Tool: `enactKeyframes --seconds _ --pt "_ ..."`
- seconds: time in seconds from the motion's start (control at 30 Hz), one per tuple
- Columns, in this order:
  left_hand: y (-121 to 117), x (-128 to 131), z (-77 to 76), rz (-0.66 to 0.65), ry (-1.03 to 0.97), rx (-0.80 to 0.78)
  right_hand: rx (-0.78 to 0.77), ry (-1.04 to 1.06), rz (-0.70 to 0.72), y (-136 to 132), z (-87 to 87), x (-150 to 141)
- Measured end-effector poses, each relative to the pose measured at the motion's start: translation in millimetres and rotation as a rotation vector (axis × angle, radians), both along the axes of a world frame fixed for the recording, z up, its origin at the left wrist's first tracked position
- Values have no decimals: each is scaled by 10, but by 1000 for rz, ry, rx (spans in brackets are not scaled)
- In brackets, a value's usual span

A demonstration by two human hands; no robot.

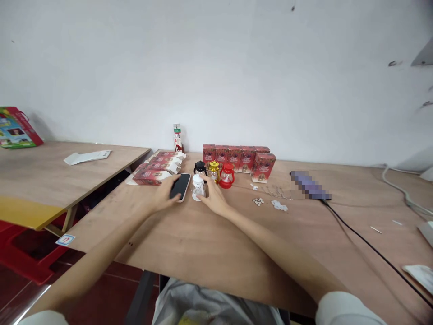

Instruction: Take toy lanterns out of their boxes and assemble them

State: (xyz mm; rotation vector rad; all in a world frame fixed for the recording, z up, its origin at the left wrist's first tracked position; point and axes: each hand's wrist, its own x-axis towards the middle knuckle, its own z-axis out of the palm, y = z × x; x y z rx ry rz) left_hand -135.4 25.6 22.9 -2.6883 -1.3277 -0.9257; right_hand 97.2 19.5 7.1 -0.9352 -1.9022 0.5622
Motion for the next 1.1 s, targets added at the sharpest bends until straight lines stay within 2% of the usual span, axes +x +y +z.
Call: enactKeyframes --seconds 0.17,0.33,0.4,0.47,0.63,0.83,0.9,1.03,1.1 --pt "-101 650 -170 -117 -174 -262 -52 244 11 -117 -138 151" --pt "-121 1157 -215 -178 -566 -425 -143 481 -38 -359 -246 450" --pt "-167 1308 -226 -194 -683 -488 -104 480 -98 -429 -251 540" --pt "-237 1397 -227 -159 -695 -474 0 413 -172 -466 -239 593" --pt "-397 1375 -200 -43 -492 -280 228 210 -348 -469 -207 611" --pt "-326 1267 -132 75 -359 -169 329 193 -359 -478 -197 600" --pt "-259 1218 -119 90 -371 -191 271 254 -364 -450 -199 613" --pt "-171 1141 -122 -11 -499 -264 15 412 -393 -356 -213 651" --pt "-178 1140 -115 -19 -549 -271 -25 429 -411 -343 -208 658"
